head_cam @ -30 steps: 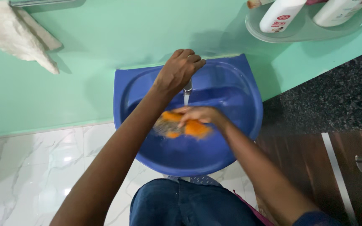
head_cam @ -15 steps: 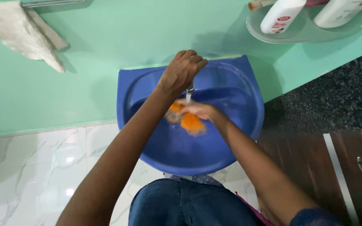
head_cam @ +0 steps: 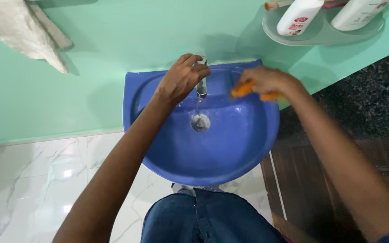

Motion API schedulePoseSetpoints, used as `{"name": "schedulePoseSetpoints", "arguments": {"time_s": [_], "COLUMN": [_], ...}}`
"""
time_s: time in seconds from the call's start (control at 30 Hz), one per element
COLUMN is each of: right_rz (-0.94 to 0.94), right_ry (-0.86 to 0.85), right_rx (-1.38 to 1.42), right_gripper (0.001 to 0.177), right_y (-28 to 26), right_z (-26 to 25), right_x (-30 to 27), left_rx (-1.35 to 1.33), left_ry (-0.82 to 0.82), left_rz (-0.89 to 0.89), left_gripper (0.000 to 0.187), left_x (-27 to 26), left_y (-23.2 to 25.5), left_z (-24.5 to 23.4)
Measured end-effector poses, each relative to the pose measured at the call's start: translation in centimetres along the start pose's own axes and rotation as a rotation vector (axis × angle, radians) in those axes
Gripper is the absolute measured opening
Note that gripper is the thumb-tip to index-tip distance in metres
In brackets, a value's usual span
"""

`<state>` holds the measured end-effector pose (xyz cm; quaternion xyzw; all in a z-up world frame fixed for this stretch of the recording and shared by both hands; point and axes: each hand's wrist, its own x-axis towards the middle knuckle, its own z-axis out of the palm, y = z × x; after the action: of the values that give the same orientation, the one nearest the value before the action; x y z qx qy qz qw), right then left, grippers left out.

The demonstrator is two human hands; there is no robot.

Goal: The person scrubs a blue bathroom sink with an orange sponge, rinses the sponge under running water, and then wipes the faucet with a white cloth. The person repeats the scrubbing and rinsing cycle multiple times before finishing with the faucet.

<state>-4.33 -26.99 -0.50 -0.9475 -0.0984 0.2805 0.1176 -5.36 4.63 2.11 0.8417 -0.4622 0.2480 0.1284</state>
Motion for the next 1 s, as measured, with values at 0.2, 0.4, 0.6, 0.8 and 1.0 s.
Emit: {"name": "schedulePoseSetpoints", "arguments": {"time_s": [0.2,0.4,0.6,0.8,1.0], "right_rz": [-0.228,0.017,-0.379,-0.095,-0.145], "right_ry": [0.364,0.897,0.799,0.827,0.942], "right_rx": [0.419,0.367,-0.029,0.052,0.287], "right_gripper": [0.055,0.058,0.049,0.054,0.060], "right_y": [2.0,-0.8,-4.2,-0.3,-13.6], "right_z": [4.5,9.0,13.9,11.8,16.7], "right_x": [1.8,5.0,5.3,1.0,1.6], "left_rx": [-0.185,-0.271,-0.098,-0.147,-0.154], "left_ry": [0.069,0.234,0.152,0.219,0.241], "left_rz": [-0.239,-0.721,-0.951,-1.024,-1.080], "left_gripper": [0.038,0.047,0.045,0.050,0.047], "left_x": [-1.8,-13.7,-22.0,-22.5,-22.0], "left_y": [0.8,1.4,2.6,4.5,4.6], "left_z": [-1.2,-2.9,0.1,1.7,1.1]}}
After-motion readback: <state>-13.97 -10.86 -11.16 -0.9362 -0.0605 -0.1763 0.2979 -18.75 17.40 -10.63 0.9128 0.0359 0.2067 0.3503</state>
